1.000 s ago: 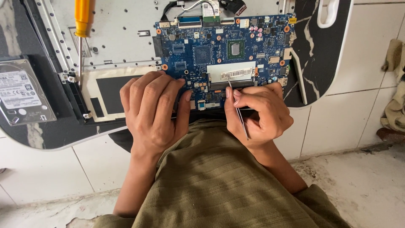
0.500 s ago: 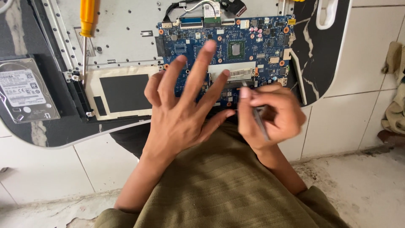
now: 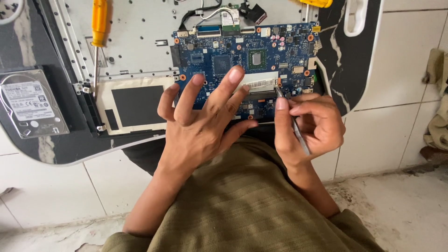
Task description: The person uses tweezers to manipulate small components on a laptop motherboard and then uses a screwdriver to adjust screws near the top edge of the board. The workspace includes a hard drive and other disassembled laptop parts on the table.
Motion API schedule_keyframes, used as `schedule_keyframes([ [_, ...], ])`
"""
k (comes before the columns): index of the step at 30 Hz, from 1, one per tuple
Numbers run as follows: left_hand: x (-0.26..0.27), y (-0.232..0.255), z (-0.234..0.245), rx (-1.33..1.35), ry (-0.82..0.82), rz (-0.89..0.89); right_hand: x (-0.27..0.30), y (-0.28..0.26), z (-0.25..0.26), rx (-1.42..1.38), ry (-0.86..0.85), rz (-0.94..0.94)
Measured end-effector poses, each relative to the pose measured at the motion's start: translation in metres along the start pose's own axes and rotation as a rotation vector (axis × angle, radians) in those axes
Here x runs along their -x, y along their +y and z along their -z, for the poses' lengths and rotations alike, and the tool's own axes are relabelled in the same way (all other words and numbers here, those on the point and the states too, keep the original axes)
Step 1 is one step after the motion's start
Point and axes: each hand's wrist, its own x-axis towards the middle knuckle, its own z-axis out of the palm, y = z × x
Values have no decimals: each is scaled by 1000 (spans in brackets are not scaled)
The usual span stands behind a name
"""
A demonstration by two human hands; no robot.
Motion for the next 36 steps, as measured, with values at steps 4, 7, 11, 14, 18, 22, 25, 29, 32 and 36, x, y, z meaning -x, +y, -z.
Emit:
schedule_keyframes([
  [4, 2, -1, -4, -46, -47, -28, 2, 18, 1, -199, 80, 9],
  [7, 0, 2, -3, -38, -11, -8, 0, 18, 6, -236, 109, -66],
  [11, 4, 0, -6, 11, 46, 20, -5, 15, 12, -223, 100, -115],
  [14, 6, 1, -10, -10, 16, 17, -9, 28, 22, -233, 88, -90],
  [18, 0, 0, -4, -37, 34, -44, -20, 31, 27, -226, 50, -43],
  [22, 8, 1, 0, -52, 39, -5, -25, 26, 34, -89, 33, -56],
  [25, 27, -6, -5, -5, 111, 62, -21, 32, 38, -145, 9, -24],
  [29, 50, -16, -4, -60, 73, 247, -9, 32, 41, -226, -62, -89],
  [32, 51, -19, 6, -26, 118, 262, 0, 35, 39, -268, -57, -111],
  [36, 49, -18, -3, -75, 187, 235, 3, 37, 37, -350, -38, -109],
])
